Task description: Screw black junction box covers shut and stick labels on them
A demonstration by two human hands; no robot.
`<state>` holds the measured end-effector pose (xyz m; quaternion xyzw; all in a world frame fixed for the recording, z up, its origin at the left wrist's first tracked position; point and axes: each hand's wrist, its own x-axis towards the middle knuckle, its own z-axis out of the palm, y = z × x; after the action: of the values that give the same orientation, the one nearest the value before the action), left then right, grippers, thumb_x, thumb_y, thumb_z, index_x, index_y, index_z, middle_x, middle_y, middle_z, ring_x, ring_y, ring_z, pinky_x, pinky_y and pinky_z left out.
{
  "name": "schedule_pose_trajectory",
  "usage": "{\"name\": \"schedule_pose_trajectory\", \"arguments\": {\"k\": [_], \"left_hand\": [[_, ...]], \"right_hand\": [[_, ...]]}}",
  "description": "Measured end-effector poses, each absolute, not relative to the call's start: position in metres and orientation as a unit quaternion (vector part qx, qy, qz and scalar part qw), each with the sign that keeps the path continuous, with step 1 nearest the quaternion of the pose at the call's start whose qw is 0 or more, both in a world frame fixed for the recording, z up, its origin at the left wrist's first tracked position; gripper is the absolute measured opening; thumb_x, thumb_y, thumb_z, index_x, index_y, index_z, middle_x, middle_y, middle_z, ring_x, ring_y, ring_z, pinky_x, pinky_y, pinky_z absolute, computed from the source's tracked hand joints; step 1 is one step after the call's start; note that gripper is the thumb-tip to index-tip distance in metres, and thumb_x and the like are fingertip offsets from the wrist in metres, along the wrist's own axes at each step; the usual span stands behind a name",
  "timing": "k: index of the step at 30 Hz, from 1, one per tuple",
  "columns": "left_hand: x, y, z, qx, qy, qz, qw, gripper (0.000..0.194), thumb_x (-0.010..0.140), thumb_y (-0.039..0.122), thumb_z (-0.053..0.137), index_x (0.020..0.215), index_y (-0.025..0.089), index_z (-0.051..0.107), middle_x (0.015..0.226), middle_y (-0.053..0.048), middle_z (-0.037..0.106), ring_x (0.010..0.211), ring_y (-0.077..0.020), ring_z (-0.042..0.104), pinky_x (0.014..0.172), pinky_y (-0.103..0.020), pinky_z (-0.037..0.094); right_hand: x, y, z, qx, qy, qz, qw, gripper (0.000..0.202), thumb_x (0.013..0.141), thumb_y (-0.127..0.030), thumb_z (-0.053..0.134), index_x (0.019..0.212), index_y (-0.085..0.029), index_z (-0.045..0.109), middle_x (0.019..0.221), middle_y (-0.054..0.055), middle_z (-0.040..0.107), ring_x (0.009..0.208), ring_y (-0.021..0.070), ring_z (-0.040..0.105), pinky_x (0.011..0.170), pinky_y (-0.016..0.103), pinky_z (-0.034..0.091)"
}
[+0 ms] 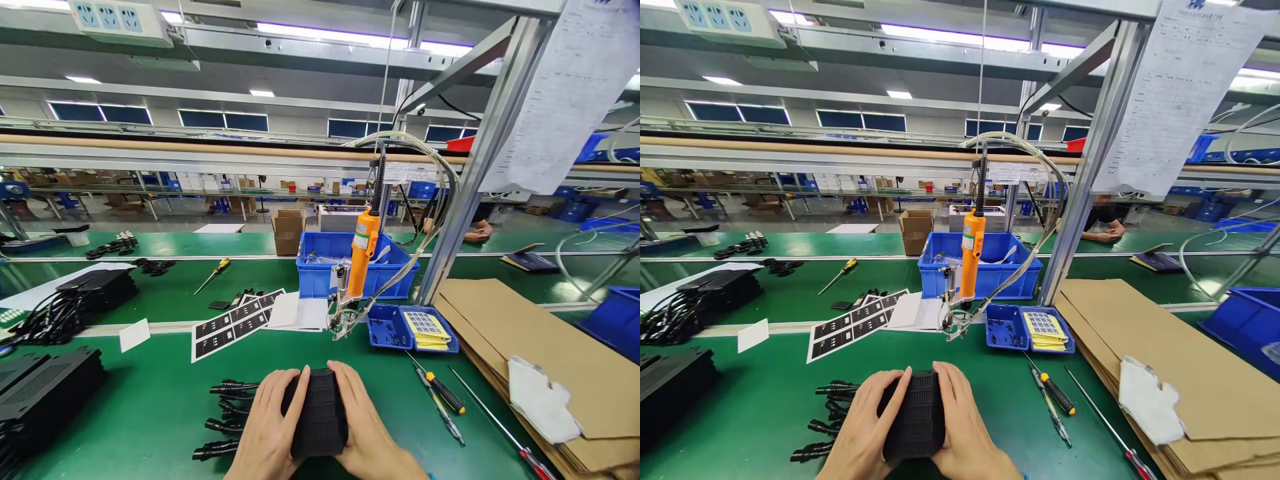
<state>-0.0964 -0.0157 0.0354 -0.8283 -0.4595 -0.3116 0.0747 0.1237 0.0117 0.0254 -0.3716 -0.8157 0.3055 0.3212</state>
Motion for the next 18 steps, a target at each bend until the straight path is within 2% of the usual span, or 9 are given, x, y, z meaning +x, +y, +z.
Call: {"name": "schedule_pose_trajectory", "arguments": {"k": [2,4,6,8,10,13,15,18], "left_hand": [[-0.086,-0.021,0.047,-0.812,-0.455,-0.365,0.023,0.094,0.08,0.024,0.065,0.159,0.029,0.014,0.136,-0.018,0.048,0.124,-0.0387,0.05,0.102,-0.056,0.046],[-0.077,-0.022,0.058,-0.768,-0.462,-0.433,-0.096,0.1,0.075,0.045,0.076,0.157,0.031,0.021,0.139,-0.015,0.048,0.125,-0.04,0.051,0.103,-0.054,0.047],[-0.066,-0.018,0.066,-0.679,-0.468,-0.49,-0.282,0.114,0.058,0.069,0.082,0.153,0.026,0.034,0.135,-0.014,0.056,0.121,-0.0422,0.055,0.1,-0.054,0.051],[-0.054,-0.011,0.071,-0.538,-0.47,-0.515,-0.474,0.118,0.049,0.084,0.075,0.144,0.018,0.047,0.124,-0.016,0.065,0.116,-0.0437,0.059,0.096,-0.054,0.054],[-0.041,-0.004,0.073,-0.405,-0.457,-0.49,-0.623,0.111,0.054,0.091,0.062,0.132,0.012,0.055,0.115,-0.018,0.069,0.115,-0.043,0.062,0.094,-0.054,0.055],[-0.023,0.0,0.071,-0.316,-0.385,-0.396,-0.772,0.1,0.068,0.095,0.035,0.119,0.014,0.063,0.113,-0.017,0.07,0.123,-0.0388,0.059,0.098,-0.054,0.053],[-0.014,-0.002,0.064,-0.281,-0.329,-0.351,-0.83,0.097,0.073,0.095,0.024,0.112,0.018,0.067,0.114,-0.015,0.071,0.125,-0.038,0.057,0.099,-0.056,0.052],[-0.004,-0.008,0.045,-0.223,-0.305,-0.362,-0.852,0.089,0.076,0.092,0.028,0.109,0.021,0.069,0.121,-0.012,0.069,0.124,-0.0398,0.057,0.095,-0.06,0.054]], "right_hand": [[0.143,0.0,0.041,-0.379,-0.793,0.326,0.349,0.114,0.071,-0.033,0.08,0.159,-0.025,0.009,0.164,0.014,0.015,0.152,0.036,0.015,0.123,0.056,0.021],[0.157,-0.01,0.051,-0.389,-0.745,0.382,0.384,0.129,0.063,-0.053,0.086,0.159,-0.03,0.003,0.167,0.01,0.008,0.153,0.0363,0.01,0.124,0.057,0.016],[0.166,-0.019,0.054,-0.371,-0.689,0.463,0.416,0.133,0.059,-0.071,0.08,0.159,-0.03,0.003,0.165,0.011,0.017,0.152,0.0364,0.016,0.124,0.057,0.015],[0.171,-0.027,0.054,-0.332,-0.635,0.525,0.459,0.127,0.061,-0.08,0.07,0.159,-0.027,0.011,0.16,0.014,0.033,0.148,0.0369,0.028,0.122,0.056,0.021],[0.175,-0.033,0.053,-0.307,-0.581,0.555,0.511,0.116,0.067,-0.082,0.063,0.159,-0.025,0.018,0.154,0.015,0.043,0.144,0.0373,0.038,0.119,0.055,0.029],[0.183,-0.039,0.058,-0.296,-0.518,0.573,0.563,0.1,0.077,-0.078,0.052,0.158,-0.024,0.023,0.148,0.015,0.051,0.139,0.0372,0.045,0.114,0.057,0.036],[0.188,-0.041,0.062,-0.288,-0.501,0.582,0.572,0.094,0.082,-0.073,0.047,0.158,-0.023,0.023,0.145,0.016,0.054,0.136,0.0365,0.048,0.112,0.058,0.038],[0.194,-0.042,0.063,-0.302,-0.496,0.586,0.565,0.085,0.087,-0.063,0.044,0.158,-0.021,0.022,0.145,0.015,0.054,0.137,0.0343,0.049,0.112,0.058,0.038]]}}
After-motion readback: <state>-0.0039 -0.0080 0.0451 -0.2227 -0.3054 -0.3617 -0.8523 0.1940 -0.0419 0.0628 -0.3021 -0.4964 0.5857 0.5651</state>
